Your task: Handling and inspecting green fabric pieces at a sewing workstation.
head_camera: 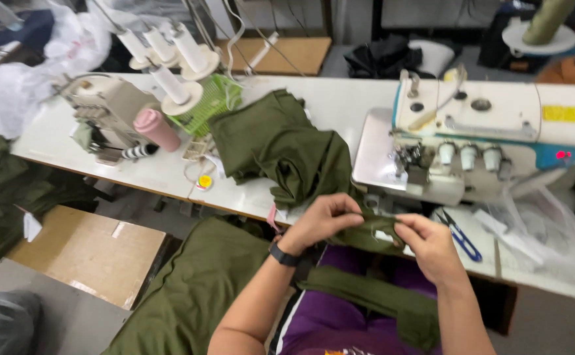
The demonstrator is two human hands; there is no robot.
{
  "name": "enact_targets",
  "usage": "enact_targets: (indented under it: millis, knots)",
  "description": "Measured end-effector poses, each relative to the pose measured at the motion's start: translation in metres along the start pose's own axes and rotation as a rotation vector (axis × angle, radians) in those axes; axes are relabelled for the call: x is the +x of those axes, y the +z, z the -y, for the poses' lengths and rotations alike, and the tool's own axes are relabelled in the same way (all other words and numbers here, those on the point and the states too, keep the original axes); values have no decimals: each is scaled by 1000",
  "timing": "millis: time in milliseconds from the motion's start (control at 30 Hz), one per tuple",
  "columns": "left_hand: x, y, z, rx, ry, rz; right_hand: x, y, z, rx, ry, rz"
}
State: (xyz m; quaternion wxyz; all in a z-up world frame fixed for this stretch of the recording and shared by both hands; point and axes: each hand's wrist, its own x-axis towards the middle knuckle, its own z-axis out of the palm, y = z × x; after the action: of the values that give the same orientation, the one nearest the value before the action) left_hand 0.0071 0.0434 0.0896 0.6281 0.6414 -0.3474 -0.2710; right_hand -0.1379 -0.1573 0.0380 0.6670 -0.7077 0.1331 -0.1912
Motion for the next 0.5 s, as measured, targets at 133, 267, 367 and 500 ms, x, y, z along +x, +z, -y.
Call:
enact_targets:
  millis: [133, 267, 367, 500]
  knots:
    - [4, -8, 6, 8, -26, 8, 6, 6, -1, 258, 51, 43]
    - [3, -9, 10, 67, -62, 4, 10, 7, -1, 281, 37, 83]
    - [1, -10, 15, 91, -80, 31, 11, 4, -5, 245, 21, 91]
    - [-4, -13, 17, 115, -100, 77, 11, 3, -8, 168, 3, 100]
